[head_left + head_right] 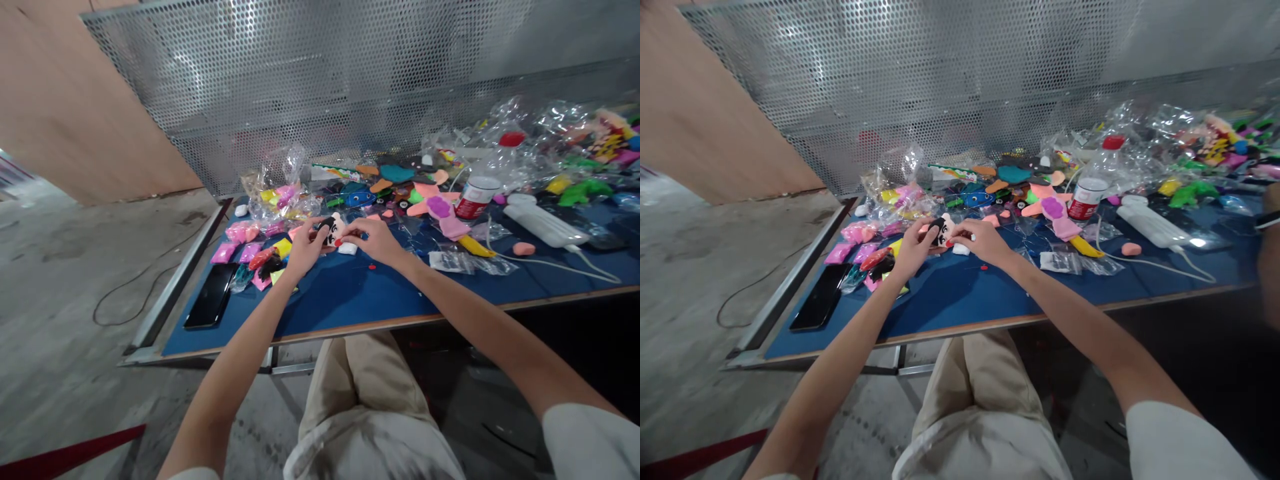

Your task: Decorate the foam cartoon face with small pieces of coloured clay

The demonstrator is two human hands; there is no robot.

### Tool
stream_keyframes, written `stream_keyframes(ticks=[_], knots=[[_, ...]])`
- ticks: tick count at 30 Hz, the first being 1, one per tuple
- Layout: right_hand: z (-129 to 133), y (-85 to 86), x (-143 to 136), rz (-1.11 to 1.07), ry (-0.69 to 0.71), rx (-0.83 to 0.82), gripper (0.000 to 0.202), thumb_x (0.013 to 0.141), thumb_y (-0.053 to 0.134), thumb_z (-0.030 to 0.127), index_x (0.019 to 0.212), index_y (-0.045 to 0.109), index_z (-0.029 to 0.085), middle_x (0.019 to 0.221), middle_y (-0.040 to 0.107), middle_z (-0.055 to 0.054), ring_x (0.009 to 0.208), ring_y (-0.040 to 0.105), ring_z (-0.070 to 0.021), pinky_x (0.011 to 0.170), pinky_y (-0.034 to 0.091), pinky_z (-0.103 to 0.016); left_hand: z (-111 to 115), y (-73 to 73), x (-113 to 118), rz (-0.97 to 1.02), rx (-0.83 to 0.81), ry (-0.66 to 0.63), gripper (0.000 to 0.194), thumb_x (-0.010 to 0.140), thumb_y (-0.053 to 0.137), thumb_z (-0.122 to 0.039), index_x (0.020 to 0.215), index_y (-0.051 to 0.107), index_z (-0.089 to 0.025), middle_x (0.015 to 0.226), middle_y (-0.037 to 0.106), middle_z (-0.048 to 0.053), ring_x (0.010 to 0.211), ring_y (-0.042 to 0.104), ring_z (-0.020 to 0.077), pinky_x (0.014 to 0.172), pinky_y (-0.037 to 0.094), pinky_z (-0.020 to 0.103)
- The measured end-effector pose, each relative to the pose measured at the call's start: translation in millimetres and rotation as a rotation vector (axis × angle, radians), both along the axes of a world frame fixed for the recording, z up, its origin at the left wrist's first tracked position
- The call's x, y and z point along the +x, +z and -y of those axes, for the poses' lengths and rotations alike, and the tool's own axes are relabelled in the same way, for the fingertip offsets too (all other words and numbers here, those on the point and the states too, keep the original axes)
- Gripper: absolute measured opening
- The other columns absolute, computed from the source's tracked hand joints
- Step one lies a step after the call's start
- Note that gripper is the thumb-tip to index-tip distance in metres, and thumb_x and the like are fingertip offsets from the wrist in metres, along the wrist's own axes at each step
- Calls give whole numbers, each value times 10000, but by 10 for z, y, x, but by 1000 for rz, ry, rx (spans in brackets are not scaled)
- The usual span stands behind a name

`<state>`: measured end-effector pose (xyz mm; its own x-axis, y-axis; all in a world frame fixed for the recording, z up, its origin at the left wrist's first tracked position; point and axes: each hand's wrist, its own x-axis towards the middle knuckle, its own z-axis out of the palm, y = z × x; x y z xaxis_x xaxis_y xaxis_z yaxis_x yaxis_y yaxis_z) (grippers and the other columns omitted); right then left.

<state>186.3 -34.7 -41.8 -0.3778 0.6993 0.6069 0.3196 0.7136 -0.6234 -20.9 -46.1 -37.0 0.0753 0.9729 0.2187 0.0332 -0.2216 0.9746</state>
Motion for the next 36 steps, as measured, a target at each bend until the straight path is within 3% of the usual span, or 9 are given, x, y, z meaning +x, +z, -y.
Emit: stream_keyframes(ticks=[12,17,21,26,31,36], knots=[[19,7,-38,5,17,94,444,979,630,639,875,762,228,906,747,-74,760,654,-199,755,558,-364,13,1,2,-6,25,-35,447,815,821,-530,1094,684,-209,881,718,18,778,741,184,733,696,348],[37,18,-57,-36,-63,78,455,953,658,657,849,760,226,825,727,-57,714,620,-190,696,532,-338,21,18,10,64,-30,-49,455,809,817,-549,1084,673,-216,874,694,3,767,746,174,767,696,366],[42,19,-68,-65,-109,66,448,938,678,656,824,760,231,797,746,-52,690,627,-192,675,527,-341,45,42,39,155,-88,-90,473,738,880,-457,1077,668,-204,940,707,13,807,747,163,837,687,371],[41,17,-63,-72,-121,72,331,973,686,520,857,794,230,842,794,-57,733,688,-207,700,545,-347,53,27,58,147,-83,-111,605,597,965,-309,1105,663,-179,1002,744,38,868,742,184,844,679,378],[67,43,-56,-85,-112,65,209,983,657,344,912,824,240,921,826,-55,796,736,-218,734,566,-352,22,1,43,140,-72,-83,582,635,952,-341,1116,666,-183,1008,767,49,919,757,207,908,664,416],[66,45,-62,-140,-83,45,178,954,673,316,937,823,223,924,825,-59,794,736,-213,701,559,-333,18,15,49,225,-92,-82,595,636,963,-366,1116,661,-186,1006,761,45,939,776,223,932,658,422]])
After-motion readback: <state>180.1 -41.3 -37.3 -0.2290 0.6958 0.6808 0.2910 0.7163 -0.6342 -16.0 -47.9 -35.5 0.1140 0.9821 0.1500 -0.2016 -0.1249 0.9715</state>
